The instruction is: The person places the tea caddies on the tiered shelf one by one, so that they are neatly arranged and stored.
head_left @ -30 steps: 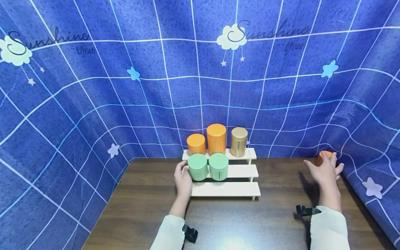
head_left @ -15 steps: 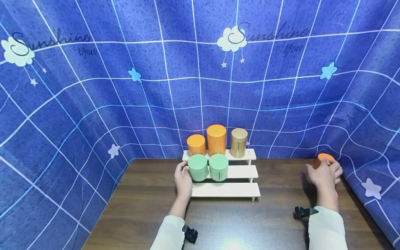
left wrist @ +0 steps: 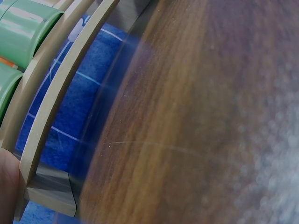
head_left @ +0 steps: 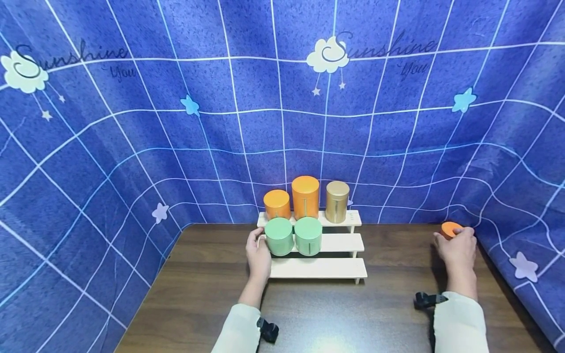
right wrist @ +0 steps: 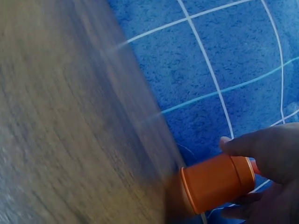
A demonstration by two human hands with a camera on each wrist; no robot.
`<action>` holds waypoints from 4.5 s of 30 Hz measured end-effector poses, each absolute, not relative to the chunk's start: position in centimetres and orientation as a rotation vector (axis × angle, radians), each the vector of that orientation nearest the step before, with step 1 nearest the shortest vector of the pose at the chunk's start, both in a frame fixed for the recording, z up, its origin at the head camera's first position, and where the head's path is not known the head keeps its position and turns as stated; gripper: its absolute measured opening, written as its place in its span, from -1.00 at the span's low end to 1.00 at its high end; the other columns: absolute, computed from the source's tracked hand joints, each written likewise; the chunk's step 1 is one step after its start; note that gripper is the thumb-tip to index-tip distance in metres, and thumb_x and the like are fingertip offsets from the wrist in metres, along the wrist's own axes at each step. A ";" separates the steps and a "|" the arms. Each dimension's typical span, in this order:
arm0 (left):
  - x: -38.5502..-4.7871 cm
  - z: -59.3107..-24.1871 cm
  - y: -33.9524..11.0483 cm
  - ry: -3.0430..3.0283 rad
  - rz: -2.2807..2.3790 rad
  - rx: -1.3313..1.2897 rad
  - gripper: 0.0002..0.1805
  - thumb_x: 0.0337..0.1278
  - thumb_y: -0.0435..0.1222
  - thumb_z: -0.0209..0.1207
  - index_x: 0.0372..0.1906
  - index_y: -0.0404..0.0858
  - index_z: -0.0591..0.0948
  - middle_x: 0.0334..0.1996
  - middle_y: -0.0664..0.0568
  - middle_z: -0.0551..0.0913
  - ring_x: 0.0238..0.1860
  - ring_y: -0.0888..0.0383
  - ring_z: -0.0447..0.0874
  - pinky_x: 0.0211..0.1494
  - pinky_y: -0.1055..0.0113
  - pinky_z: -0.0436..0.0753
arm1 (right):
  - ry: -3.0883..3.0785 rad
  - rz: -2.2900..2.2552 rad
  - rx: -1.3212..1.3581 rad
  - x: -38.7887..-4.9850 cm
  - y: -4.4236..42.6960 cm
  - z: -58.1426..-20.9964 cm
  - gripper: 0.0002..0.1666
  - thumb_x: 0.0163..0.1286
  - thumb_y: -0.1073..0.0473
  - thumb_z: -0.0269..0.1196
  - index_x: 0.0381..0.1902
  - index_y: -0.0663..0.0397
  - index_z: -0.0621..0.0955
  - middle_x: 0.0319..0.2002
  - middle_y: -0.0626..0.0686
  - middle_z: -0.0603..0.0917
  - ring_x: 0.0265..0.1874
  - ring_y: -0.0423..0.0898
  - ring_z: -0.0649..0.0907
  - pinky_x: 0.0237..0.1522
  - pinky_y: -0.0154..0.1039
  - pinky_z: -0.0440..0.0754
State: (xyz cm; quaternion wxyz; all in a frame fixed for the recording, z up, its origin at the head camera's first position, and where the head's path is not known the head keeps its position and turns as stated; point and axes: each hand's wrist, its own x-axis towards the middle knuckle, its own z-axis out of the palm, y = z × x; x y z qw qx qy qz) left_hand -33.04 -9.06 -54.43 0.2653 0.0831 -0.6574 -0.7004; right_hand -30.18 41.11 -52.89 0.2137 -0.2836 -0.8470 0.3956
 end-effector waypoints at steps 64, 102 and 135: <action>-33.0 -54.6 -9.4 -1.809 -1.880 0.187 -0.72 0.44 -0.52 0.05 0.12 -0.39 0.64 0.15 -0.24 0.71 0.29 -0.05 0.59 0.41 0.14 0.51 | -1.932 1.637 -0.370 -27.1 33.7 -42.2 -0.72 0.47 0.20 0.10 -0.04 -0.39 0.44 -0.28 -0.21 0.46 -0.51 -0.33 0.49 -0.48 -0.48 0.48; -32.6 -53.8 -8.7 -1.798 -1.836 0.261 -0.69 0.41 -0.58 -0.01 0.13 -0.49 0.62 0.17 -0.36 0.69 0.32 -0.23 0.59 0.42 0.00 0.47 | -2.259 1.397 0.150 -25.4 29.7 -40.9 -0.40 0.30 0.27 0.50 0.20 0.31 0.50 -0.11 -0.34 0.60 -0.25 -0.48 0.66 -0.21 -0.58 0.66; -32.8 -54.7 -9.4 -1.787 -1.877 0.173 -0.70 0.42 -0.56 0.03 0.11 -0.41 0.65 0.11 -0.26 0.72 0.21 0.01 0.63 0.19 0.50 0.54 | -2.396 1.276 0.353 -25.8 25.8 -41.5 -0.32 0.12 0.24 0.63 0.17 0.22 0.60 0.08 0.28 0.77 -0.13 -0.47 0.65 -0.11 -0.52 0.64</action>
